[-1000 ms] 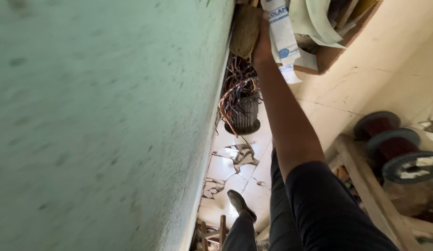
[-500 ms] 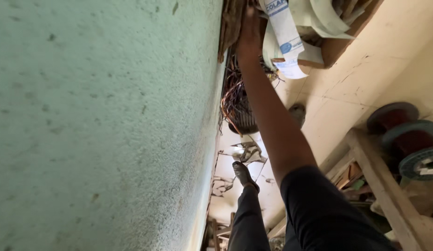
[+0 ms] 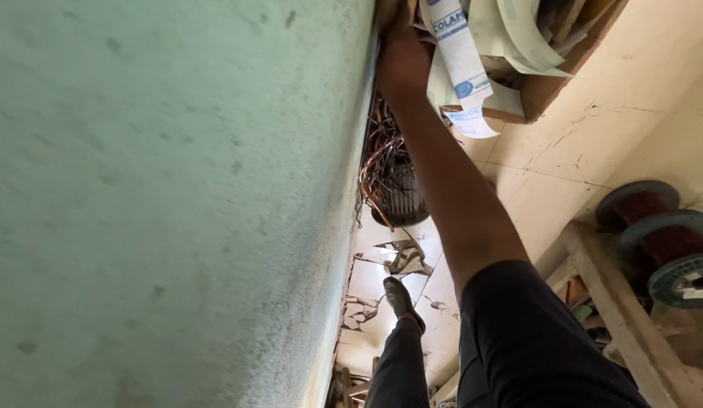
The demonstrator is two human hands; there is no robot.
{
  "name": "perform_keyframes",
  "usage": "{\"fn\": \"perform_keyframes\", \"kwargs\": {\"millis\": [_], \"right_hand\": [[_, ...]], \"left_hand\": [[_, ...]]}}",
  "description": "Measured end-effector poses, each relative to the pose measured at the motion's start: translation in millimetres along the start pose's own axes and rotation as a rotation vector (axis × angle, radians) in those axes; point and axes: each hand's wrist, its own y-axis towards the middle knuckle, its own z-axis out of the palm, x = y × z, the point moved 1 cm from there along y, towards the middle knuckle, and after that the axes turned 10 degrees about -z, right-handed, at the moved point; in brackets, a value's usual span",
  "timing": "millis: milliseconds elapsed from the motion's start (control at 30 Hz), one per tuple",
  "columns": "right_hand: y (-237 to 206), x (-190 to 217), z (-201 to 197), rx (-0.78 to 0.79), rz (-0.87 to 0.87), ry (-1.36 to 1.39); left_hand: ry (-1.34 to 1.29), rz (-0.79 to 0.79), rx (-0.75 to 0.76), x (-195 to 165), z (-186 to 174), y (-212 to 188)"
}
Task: The person cuts strips of white insulating paper with scissors, folds and shapes them, and presses them into the slots of an electric motor stator. They then reposition the motor housing, wipe parts with a cloth, move the stator aside, and carry a cardboard sheet across the workshop.
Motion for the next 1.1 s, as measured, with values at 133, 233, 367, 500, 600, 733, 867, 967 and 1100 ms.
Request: {"fn": "perform_keyframes", "kwargs": {"millis": [133, 233, 367, 500, 600, 733, 867, 967, 1100], "right_hand": [[-12, 16, -9, 0.113, 0.15, 0.186], [-78, 42, -75, -0.085, -0.054, 0.393], [-211, 94, -215, 0.045, -0.045, 0.335], [-294, 155, -355, -0.007, 0.149, 0.89], [-342, 207, -455, -0.09, 0.108, 1.035], [-451, 289, -557, -0.363, -0.161, 0.857], [-645, 360, -612, -0.596, -0.448, -0.032], [-798, 379, -646, -0.65, -0.508, -0.45], [-995, 363, -696, -0.871, 0.011, -0.703]], "left_hand": [[0.006, 0.029, -0.011, 3, -10, 2], [0.019, 0.051, -0.077, -2, -49, -4], [0.073, 0.061, -0.238, -19, -109, -10], [-0.489, -0.096, -0.476, -80, -129, -12], [-1.525, 0.14, -0.163, -167, -120, 8], [-1.91, 0.023, 0.62, -262, -125, -57], [-2.106, 0.438, 1.137, -334, -152, -209], [-1.954, 0.693, 1.493, -358, -163, -361], [-1.658, 1.037, 1.853, -383, -172, -543]]}}
